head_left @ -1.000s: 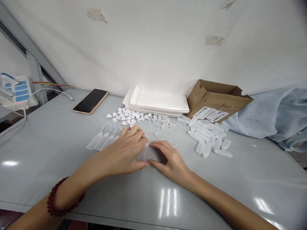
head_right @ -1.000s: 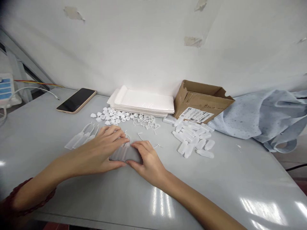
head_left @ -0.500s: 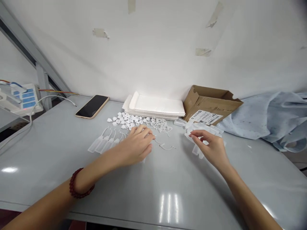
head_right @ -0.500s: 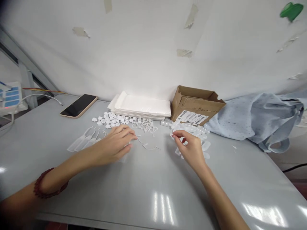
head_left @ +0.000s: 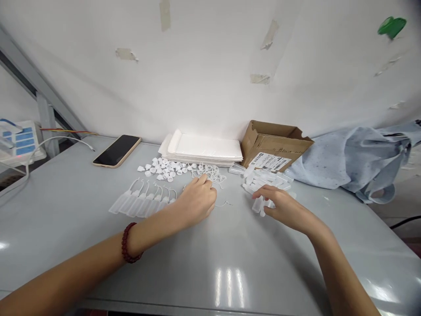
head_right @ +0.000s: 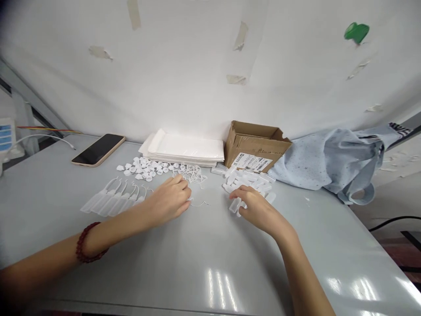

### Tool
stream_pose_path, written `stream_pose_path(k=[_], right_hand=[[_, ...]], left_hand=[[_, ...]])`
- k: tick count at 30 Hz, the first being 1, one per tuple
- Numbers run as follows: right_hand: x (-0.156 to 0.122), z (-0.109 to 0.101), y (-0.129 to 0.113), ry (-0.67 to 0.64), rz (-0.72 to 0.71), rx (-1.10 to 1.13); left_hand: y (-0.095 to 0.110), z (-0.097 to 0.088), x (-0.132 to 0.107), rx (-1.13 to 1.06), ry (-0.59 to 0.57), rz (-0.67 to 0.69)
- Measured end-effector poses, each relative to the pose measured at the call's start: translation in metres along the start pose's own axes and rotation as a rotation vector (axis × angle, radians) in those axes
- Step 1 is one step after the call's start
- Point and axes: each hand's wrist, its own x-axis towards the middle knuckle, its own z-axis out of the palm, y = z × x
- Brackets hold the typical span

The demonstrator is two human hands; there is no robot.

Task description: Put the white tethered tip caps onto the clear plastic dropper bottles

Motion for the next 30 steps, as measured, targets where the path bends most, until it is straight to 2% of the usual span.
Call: stream_pose_path(k=[5, 11, 16, 20, 25, 30], right_hand=[[0.003, 0.007, -0.003, 0.012, -0.016, 0.028], [0.009, 0.014, -0.011, 0.023, -0.052, 0.010], [0.010, 0.020, -0.033, 0.163, -0.195, 0.123], [0.005, 0.033, -0.059, 0.248, -0.261, 0.323], [-0.001, 0.049, -0.078, 0.293, -0.130, 0.563], [-0.001, 0.051, -0.080, 0.291, 0.059, 0.966]], left_hand=[[0.001, 0.006, 0.005, -0.078, 0.001, -0.026], [-0.004, -0.006, -0.009, -0.309, 0.076, -0.152], [-0.006, -0.014, -0.026, -0.901, 0.113, -0.412], [-0.005, -0.015, -0.032, -1.236, 0.092, -0.488], [-0.003, -0.017, -0.033, -1.410, 0.113, -0.515], [-0.001, -0.016, -0.035, -1.462, 0.139, -0.522]])
